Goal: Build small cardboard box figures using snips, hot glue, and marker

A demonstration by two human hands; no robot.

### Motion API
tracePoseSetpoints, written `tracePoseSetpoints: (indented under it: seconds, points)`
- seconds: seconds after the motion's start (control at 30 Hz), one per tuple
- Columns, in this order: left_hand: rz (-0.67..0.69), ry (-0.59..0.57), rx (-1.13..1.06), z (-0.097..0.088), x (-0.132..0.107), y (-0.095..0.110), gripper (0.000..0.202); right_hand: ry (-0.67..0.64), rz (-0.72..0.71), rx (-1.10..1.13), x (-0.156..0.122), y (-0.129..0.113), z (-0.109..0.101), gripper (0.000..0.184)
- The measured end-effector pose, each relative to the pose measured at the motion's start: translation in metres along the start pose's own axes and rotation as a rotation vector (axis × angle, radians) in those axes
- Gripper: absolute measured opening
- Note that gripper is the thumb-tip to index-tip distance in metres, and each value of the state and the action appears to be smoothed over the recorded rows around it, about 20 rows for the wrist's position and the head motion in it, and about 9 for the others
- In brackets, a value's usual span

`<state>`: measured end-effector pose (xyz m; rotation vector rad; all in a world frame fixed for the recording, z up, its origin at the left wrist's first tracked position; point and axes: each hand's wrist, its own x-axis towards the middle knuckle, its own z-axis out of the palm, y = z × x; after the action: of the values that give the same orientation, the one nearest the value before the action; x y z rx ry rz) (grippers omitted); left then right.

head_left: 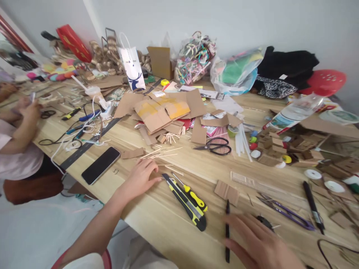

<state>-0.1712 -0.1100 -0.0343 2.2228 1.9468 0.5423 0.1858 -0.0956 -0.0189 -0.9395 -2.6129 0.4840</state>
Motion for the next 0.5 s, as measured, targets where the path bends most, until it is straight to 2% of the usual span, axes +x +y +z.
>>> tracePoseSetpoints:
  seconds: [0.07,0.17,0.27,0.37,0.5]
  points:
    - [-0.001,0.022,0.004,-0.001,-0.003,-0.002,0.01,-0.075,-0.053,-0.107,0.032,-0.01,0.016,0.033]
    - [-0.007,0.062,0.014,-0.003,-0.01,-0.006,0.008,-0.16,-0.016,-0.218,0.066,-0.017,0.041,0.056]
    - [-0.002,0.099,0.022,-0.005,-0.019,-0.011,0.008,-0.254,0.029,-0.198,0.087,-0.022,0.05,0.067]
    - [-0.013,0.131,0.024,-0.004,-0.027,-0.017,0.009,-0.368,0.145,-0.115,0.098,-0.029,0.047,0.063]
    - [-0.028,0.151,0.013,0.0,-0.032,-0.022,0.011,-0.473,0.309,-0.067,0.097,-0.034,0.04,0.048]
